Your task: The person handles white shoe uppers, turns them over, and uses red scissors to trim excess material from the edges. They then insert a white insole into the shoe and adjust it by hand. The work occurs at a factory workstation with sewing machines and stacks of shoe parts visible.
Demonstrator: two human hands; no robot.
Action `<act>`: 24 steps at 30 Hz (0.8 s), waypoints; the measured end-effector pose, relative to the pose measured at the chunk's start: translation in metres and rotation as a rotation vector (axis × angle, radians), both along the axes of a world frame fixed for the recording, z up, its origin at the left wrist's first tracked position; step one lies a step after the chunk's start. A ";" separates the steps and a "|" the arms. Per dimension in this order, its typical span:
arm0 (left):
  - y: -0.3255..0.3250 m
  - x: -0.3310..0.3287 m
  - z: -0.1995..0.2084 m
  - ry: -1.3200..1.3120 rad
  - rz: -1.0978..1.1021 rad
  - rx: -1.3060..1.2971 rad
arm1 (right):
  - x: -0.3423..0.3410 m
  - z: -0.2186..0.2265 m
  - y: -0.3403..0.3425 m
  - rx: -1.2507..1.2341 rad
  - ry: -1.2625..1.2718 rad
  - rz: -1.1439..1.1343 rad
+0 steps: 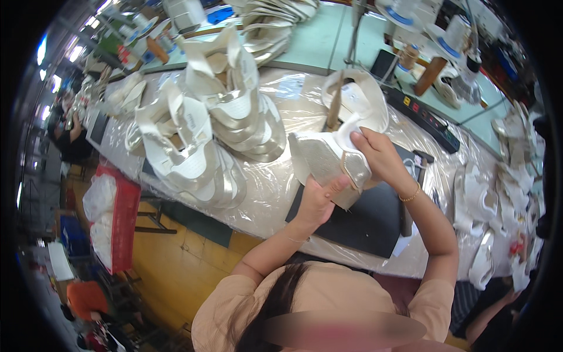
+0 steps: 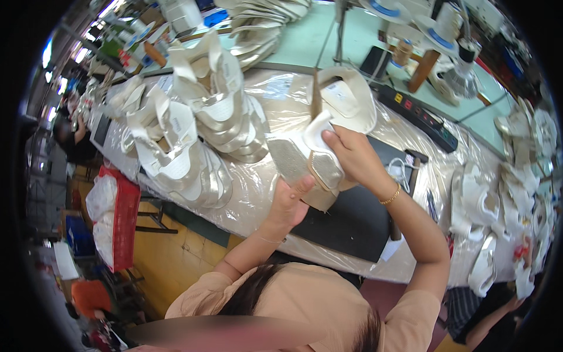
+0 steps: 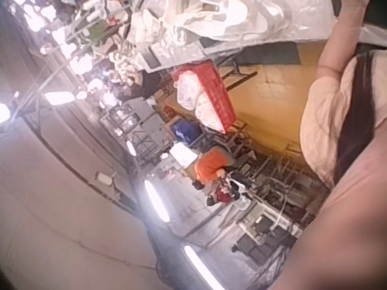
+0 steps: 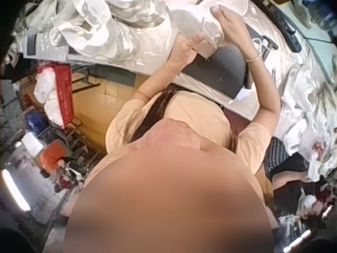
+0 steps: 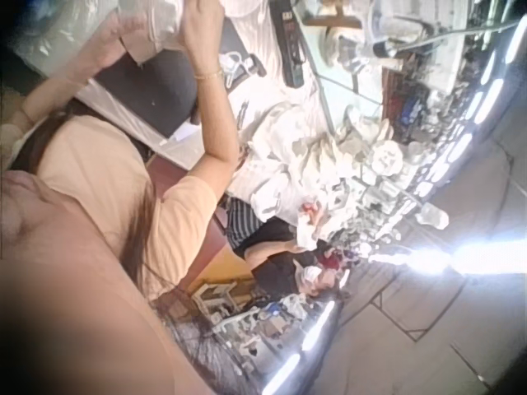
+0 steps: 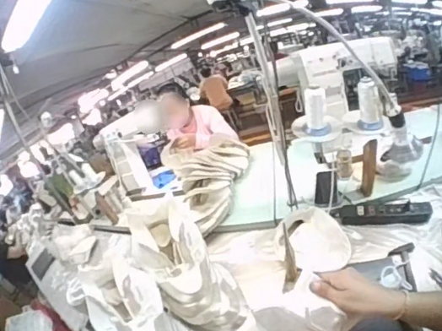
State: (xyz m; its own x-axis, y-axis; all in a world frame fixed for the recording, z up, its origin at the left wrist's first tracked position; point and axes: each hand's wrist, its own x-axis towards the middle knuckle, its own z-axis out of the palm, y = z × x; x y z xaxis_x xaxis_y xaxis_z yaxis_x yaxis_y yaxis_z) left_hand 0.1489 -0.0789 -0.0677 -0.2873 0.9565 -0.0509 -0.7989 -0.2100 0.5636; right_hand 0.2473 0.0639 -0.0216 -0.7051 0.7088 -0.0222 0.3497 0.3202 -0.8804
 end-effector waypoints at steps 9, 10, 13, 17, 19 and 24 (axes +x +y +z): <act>-0.004 0.010 -0.008 0.055 0.080 -0.074 | -0.007 -0.010 -0.006 0.116 -0.003 0.021; -0.004 0.011 -0.008 0.066 0.083 -0.079 | -0.008 -0.012 -0.007 0.127 0.019 0.000; -0.004 0.011 -0.005 0.106 0.108 -0.079 | -0.012 -0.013 -0.010 0.152 0.041 -0.019; -0.006 0.006 0.000 0.127 0.092 -0.067 | -0.015 -0.007 -0.013 0.167 0.045 -0.009; -0.007 0.002 0.001 0.128 0.076 -0.066 | -0.017 -0.004 -0.016 0.169 0.051 0.000; -0.008 -0.001 0.000 0.162 0.063 -0.038 | -0.022 -0.004 -0.025 0.334 -0.013 -0.019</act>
